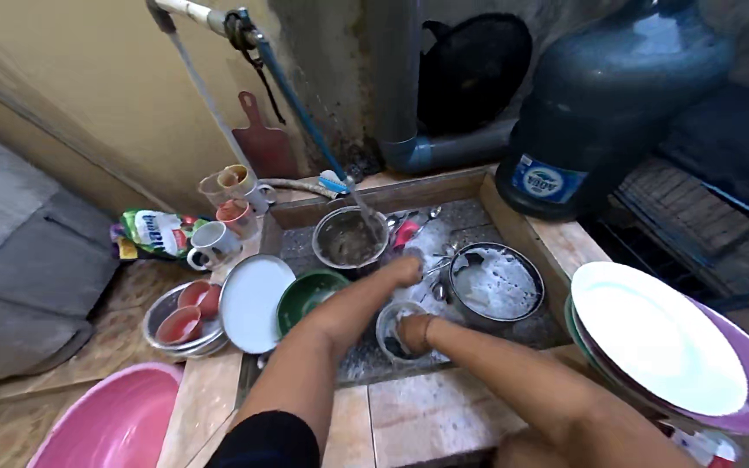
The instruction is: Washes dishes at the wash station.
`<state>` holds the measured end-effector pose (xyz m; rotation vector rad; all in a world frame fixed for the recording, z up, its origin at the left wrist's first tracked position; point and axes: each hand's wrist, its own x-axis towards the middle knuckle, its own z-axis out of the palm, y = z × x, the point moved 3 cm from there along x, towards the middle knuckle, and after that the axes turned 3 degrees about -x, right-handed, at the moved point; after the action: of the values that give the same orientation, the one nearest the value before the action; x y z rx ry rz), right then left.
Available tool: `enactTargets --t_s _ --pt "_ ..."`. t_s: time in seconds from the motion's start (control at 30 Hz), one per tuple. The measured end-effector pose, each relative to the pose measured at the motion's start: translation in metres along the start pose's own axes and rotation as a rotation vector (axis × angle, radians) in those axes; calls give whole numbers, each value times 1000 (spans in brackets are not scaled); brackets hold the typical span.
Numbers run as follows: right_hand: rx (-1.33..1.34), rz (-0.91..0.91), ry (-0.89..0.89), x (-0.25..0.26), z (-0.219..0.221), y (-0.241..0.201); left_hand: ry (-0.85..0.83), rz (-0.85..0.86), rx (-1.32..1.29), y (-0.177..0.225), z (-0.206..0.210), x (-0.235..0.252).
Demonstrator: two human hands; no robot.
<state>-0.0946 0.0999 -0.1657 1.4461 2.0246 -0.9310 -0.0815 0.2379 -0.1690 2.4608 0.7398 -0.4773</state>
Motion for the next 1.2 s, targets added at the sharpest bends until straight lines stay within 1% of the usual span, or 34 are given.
enactTargets --t_s 0.03,0.1,0.17,0.23,0.3,0.37,0.43,0.47,0.53,0.6,0.67,0.77,0.9,0.93,1.03,1.1,1.17,1.2 --pt "1 -13 1 4 1 2 0 -16 -14 -1 7 20" --pt "21 -44 -16 8 3 4 -18 -111 -81 3 19 53" --pt "51 -64 -20 9 6 6 -31 -230 -152 13 28 72" --pt "77 -78 -1 6 6 5 -12 -292 -147 23 38 83" --pt "99 -105 48 2 3 5 23 -318 -147 28 44 88" --pt "126 -119 85 -1 3 6 -32 -335 -183 33 46 84" --pt "75 -123 80 3 4 4 -115 -323 -204 30 48 81" --pt "47 -118 66 7 5 4 -129 -320 -232 25 48 80" --pt "27 -103 -8 11 5 4 -101 -324 -368 13 46 75" --pt "25 -95 -42 10 2 3 -23 -312 -588 1 39 70" --pt "7 -90 -55 2 -5 0 93 -268 -810 -9 21 59" --pt "-3 -108 -33 2 -5 1 274 -207 -1077 -24 -25 27" --pt "-7 -115 -30 9 -1 4 546 -145 -1480 -69 -74 3" --pt "4 -116 -22 11 -1 5 598 -133 -1546 -82 -84 0" --pt "69 -130 5 12 -8 9 650 -101 -1604 -106 -103 -6" --pt "152 -188 66 3 -19 13 704 -137 -1638 -106 -108 -6" --pt "296 -264 167 -13 -35 19 788 -160 -1680 -105 -109 -4" --pt "396 -275 221 -21 -43 24 825 -169 -1716 -102 -109 -5"
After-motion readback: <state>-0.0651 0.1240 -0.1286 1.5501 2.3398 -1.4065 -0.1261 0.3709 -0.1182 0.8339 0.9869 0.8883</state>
